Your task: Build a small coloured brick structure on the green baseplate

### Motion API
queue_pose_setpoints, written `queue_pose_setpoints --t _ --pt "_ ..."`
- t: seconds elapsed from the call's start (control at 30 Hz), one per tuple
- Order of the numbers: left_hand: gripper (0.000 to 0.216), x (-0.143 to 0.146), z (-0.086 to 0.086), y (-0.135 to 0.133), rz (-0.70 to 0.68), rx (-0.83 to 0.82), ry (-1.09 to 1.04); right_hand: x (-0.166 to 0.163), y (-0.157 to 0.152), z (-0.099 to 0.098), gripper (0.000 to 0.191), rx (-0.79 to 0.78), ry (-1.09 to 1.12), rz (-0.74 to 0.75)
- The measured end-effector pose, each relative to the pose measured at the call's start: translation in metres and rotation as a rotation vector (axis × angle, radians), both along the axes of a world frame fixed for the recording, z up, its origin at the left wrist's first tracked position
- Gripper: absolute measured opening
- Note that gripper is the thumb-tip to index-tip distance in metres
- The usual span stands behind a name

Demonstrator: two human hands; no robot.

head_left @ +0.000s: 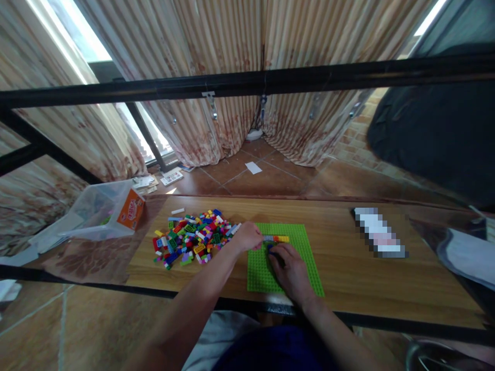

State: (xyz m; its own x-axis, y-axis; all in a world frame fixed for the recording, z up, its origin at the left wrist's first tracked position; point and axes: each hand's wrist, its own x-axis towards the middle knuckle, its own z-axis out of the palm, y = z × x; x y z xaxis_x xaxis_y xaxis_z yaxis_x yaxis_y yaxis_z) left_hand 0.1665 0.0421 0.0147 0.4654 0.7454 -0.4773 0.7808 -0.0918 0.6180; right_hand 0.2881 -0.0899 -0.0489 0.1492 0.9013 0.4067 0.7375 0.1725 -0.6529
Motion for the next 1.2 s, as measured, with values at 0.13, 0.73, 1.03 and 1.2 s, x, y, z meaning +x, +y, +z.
queue_pose_setpoints --t 0.13,0.73,1.03,1.2 --pt "0.024 0.001 0.002 -0.002 0.037 -0.056 -0.022 0.0 0.0 -0.002 0.014 -0.005 -0.004 -0.003" --pt "0.025 0.001 -0.011 -0.012 0.114 0.085 -0.048 0.001 0.003 -0.01 0.014 0.06 0.029 0.019" --pt "0.021 -0.018 -0.037 -0.038 0.266 0.282 -0.304 0.0 0.003 0.0 0.029 -0.014 0.026 0.001" --pt "0.022 -0.029 -0.048 -0.055 0.284 0.326 -0.491 0.0 0.003 0.001 0.033 -0.056 -0.067 0.046"
